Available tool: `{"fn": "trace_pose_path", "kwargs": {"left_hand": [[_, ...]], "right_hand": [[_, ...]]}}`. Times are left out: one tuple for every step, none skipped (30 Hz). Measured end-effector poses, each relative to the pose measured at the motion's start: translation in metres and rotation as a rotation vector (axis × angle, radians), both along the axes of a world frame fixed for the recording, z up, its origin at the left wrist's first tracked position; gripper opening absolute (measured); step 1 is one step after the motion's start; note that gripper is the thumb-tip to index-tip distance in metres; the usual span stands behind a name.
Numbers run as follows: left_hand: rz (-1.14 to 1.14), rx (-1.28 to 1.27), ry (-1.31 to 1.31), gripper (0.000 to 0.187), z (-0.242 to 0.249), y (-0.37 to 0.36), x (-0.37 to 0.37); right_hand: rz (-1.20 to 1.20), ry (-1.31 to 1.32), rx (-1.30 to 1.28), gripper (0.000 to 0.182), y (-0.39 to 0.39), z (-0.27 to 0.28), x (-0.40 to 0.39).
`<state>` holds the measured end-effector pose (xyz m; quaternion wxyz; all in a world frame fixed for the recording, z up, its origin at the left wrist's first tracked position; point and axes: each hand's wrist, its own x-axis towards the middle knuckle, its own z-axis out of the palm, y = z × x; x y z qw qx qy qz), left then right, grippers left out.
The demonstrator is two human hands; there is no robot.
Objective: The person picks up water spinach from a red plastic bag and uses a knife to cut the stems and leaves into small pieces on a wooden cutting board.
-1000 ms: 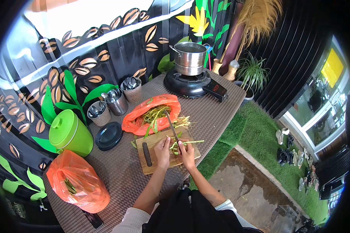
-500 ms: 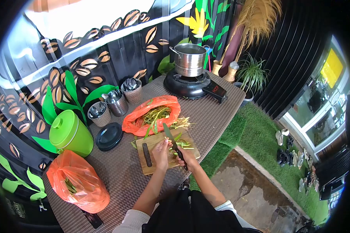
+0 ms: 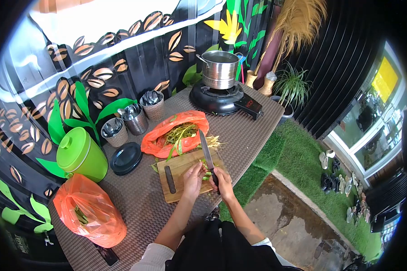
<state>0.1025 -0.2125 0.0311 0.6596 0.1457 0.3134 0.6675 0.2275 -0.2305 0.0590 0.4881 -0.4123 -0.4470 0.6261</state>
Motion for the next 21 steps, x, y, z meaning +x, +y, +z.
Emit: {"fn": "trace_pose_path", "kwargs": {"left_hand": [[-0.006, 0.002, 0.003, 0.014, 0.0019, -0.0008, 0.0001], [-0.013, 0.005, 0.006, 0.013, 0.0040, -0.0012, 0.0004], [-0.014, 0.006, 0.006, 0.013, 0.0043, -0.0011, 0.0006], [-0.015, 0.012, -0.002, 0.013, 0.0044, -0.0012, 0.0007], [-0.017, 0.017, -0.009, 0.013, 0.0043, -0.0014, 0.0008], [-0.018, 0.017, -0.008, 0.013, 0.0040, -0.0016, 0.0010], [-0.020, 0.017, -0.011, 0.013, 0.0035, -0.0017, 0.0011], [-0.022, 0.016, -0.013, 0.013, 0.0031, -0.0018, 0.0013], [-0.023, 0.017, -0.013, 0.013, 0.0038, -0.0020, 0.0019], [-0.010, 0.013, -0.007, 0.013, 0.0044, -0.0023, 0.0029], [0.004, 0.009, -0.003, 0.014, 0.0049, -0.0025, 0.0039], [0.003, 0.008, -0.003, 0.014, 0.0049, -0.0026, 0.0044], [0.002, 0.012, -0.014, 0.013, 0.0049, -0.0027, 0.0049], [0.001, 0.016, -0.026, 0.013, 0.0049, -0.0028, 0.0052], [0.002, 0.016, -0.026, 0.013, 0.0051, -0.0029, 0.0056], [0.004, 0.004, -0.043, 0.012, 0.0054, -0.0027, 0.0060], [0.005, -0.008, -0.059, 0.012, 0.0057, -0.0027, 0.0062], [0.004, -0.008, -0.059, 0.012, 0.0040, -0.0023, 0.0061], [-0.004, -0.008, -0.074, 0.011, 0.0023, -0.0019, 0.0058], [-0.012, -0.007, -0.088, 0.011, 0.0007, -0.0014, 0.0056], [-0.011, -0.007, -0.088, 0.011, 0.0004, -0.0012, 0.0058]], "right_hand": [[0.001, 0.000, 0.001, 0.036, -0.0013, 0.0019, 0.0000], [0.004, 0.013, 0.002, 0.036, -0.0028, 0.0041, 0.0005], [0.007, 0.026, 0.003, 0.037, -0.0038, 0.0063, 0.0007], [0.007, 0.026, 0.003, 0.037, -0.0036, 0.0055, 0.0010], [0.019, 0.013, 0.025, 0.038, -0.0032, 0.0038, 0.0013], [0.030, 0.000, 0.046, 0.038, -0.0034, 0.0035, 0.0015], [0.028, 0.000, 0.046, 0.038, -0.0038, 0.0030, 0.0017], [0.022, -0.014, 0.047, 0.038, -0.0040, 0.0026, 0.0018], [0.015, -0.028, 0.049, 0.037, -0.0041, 0.0028, 0.0017], [0.014, -0.027, 0.049, 0.037, -0.0040, 0.0031, 0.0016], [0.015, -0.027, 0.056, 0.037, -0.0040, 0.0033, 0.0018], [0.015, -0.027, 0.063, 0.037, -0.0043, 0.0033, 0.0021], [0.014, -0.027, 0.063, 0.037, -0.0045, 0.0033, 0.0023], [0.013, -0.028, 0.064, 0.037, -0.0048, 0.0033, 0.0022], [0.013, -0.028, 0.065, 0.036, -0.0050, 0.0031, 0.0021], [0.014, -0.029, 0.065, 0.036, -0.0046, 0.0022, 0.0022], [0.015, -0.022, 0.063, 0.036, -0.0040, 0.0008, 0.0024], [0.016, -0.015, 0.061, 0.036, -0.0039, 0.0008, 0.0026], [0.016, -0.015, 0.061, 0.036, -0.0040, 0.0007, 0.0027], [0.013, -0.022, 0.065, 0.036, -0.0042, 0.0006, 0.0027], [0.012, -0.030, 0.068, 0.035, -0.0041, 0.0008, 0.0026]]}}
